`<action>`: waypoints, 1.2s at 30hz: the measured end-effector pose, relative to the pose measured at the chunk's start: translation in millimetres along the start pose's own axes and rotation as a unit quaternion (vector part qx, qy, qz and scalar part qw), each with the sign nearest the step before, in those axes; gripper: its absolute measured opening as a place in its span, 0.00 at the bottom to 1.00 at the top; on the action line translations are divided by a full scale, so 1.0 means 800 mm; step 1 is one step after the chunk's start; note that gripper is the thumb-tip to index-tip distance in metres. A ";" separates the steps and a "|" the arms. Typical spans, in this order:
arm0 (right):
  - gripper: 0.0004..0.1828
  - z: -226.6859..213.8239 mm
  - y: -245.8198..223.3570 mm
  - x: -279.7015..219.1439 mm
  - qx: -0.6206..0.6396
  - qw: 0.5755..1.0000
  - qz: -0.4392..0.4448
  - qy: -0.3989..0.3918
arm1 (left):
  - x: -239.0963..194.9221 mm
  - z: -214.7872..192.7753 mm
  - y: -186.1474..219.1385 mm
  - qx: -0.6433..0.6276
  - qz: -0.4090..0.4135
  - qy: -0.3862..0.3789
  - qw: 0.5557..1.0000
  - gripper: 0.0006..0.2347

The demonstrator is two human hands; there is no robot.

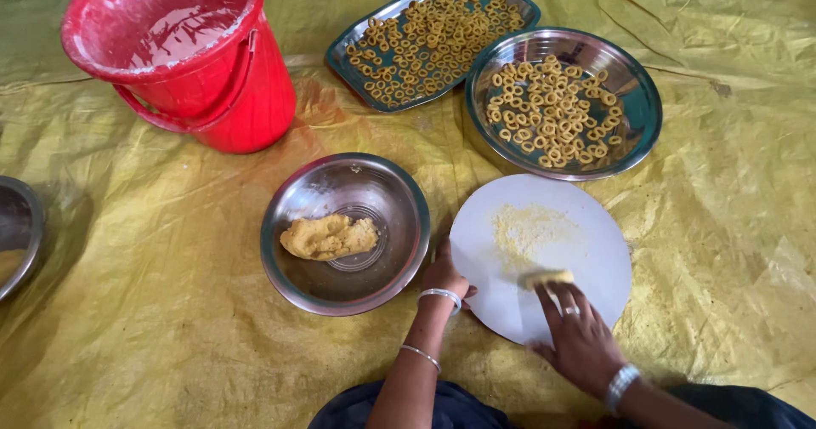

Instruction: The person sits on a yellow tarp and shapes dough into small rings by hand. They take a piece of dough, roll it into a thin rope on a white plate, and join the ends to form a ring, placing the finished pieces into a metal bowl.

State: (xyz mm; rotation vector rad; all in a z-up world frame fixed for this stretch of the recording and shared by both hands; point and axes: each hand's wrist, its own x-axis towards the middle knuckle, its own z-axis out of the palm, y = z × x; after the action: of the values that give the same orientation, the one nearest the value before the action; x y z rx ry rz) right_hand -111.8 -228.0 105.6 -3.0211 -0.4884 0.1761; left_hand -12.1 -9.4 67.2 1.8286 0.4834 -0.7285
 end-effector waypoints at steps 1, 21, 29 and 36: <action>0.57 0.004 0.002 -0.010 0.015 0.999 0.010 -0.037 | 0.002 -0.001 0.000 0.000 -0.003 -0.001 1.000 0.42; 0.43 0.077 0.051 0.165 -0.065 0.994 -0.062 0.057 | -0.009 -0.016 0.012 0.065 0.029 -0.032 0.997 0.48; 0.31 0.124 0.101 -0.050 0.306 0.931 0.095 0.176 | 0.004 0.001 -0.013 0.050 0.059 0.013 0.997 0.39; 0.30 0.062 0.056 0.057 0.046 0.986 0.001 0.158 | 0.017 -0.011 -0.011 0.118 0.072 -0.033 0.990 0.49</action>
State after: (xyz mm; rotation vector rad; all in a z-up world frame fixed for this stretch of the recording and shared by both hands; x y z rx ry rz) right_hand -61.4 -253.1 47.4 -2.8792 -0.4344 -0.2707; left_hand -5.6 1.6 53.8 2.0290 0.2262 -0.7708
